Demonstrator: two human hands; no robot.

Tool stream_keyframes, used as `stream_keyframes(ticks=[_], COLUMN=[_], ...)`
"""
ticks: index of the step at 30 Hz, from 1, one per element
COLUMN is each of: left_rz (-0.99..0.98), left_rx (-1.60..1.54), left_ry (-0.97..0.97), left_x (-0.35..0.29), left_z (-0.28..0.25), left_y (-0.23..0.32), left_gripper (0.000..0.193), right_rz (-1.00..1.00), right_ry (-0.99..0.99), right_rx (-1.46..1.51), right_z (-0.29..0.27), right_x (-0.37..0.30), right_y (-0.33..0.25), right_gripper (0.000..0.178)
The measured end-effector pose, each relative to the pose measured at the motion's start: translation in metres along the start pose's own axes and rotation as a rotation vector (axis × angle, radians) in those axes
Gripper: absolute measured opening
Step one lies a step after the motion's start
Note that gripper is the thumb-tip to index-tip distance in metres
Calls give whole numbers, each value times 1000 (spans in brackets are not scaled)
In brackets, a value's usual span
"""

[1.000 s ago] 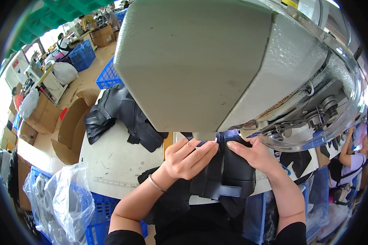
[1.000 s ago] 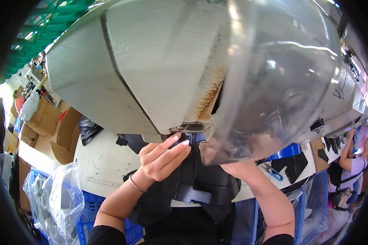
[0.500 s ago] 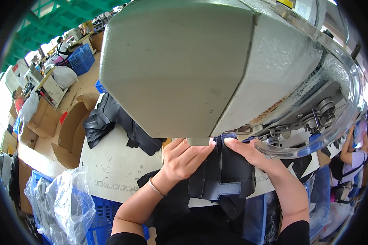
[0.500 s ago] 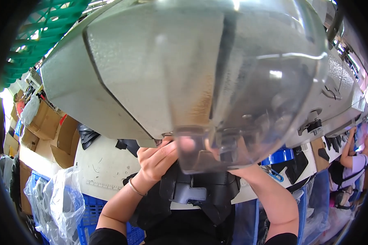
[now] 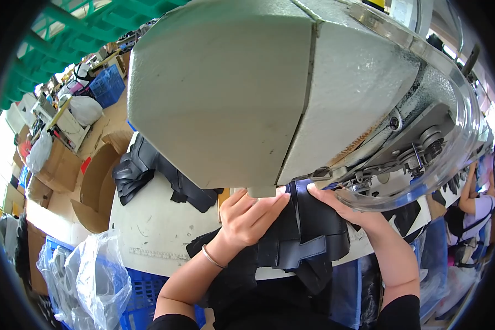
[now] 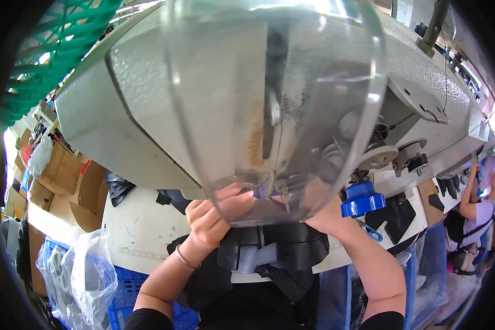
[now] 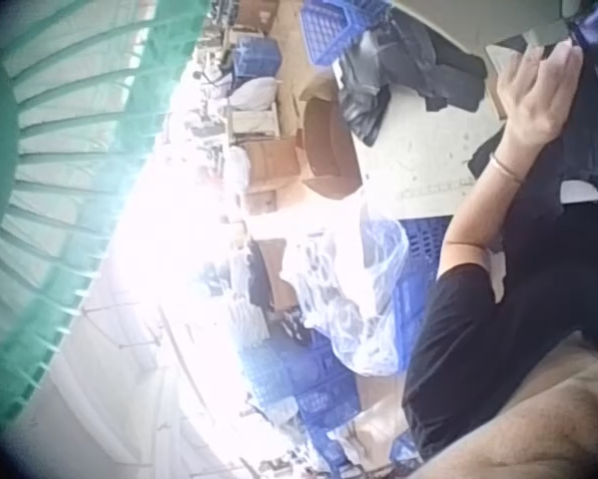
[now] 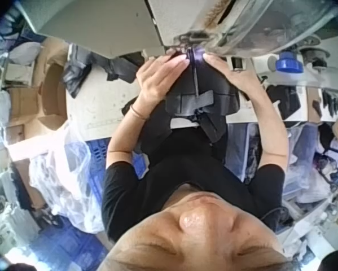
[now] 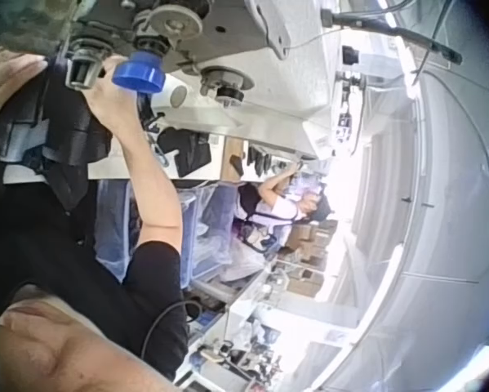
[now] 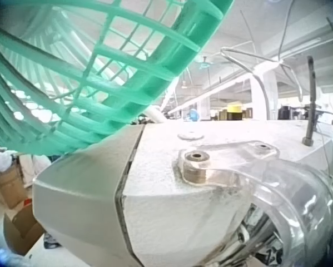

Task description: Stitching panels of a black shoe upper together using an industrial sewing machine.

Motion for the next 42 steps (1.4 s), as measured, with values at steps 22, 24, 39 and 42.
stream_keyframes(ticks=[22,24,39,42], left_rz=[-100,-230,-1244,-1317], left_rx=[-84,-176,-819,-1076], left_ry=[-84,-270,64,212], left_x=[2,-7,-75,-67], left_z=[1,6,46,57], left_y=[-12,-18,17,4], left_gripper=[30,48,26,43], right_rz=[-204,-156,-291,-241], right_ry=[201,565,489,389], right_rx=[-130,-130,-47,-8], right_z=[-18,-33,12,16], right_x=[-13,-43,-96,-94], right_y=[-7,-28,-56,-42], right_gripper=[26,28,16,23])
Point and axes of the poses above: each hand's wrist, its own x-axis towards the middle knuckle, its own z-axis out of the palm, y = z × x, the point moved 10 cm from there along x, towards the middle knuckle, and after that the axes turned 4 degrees about -x, right-handed, at the moved point
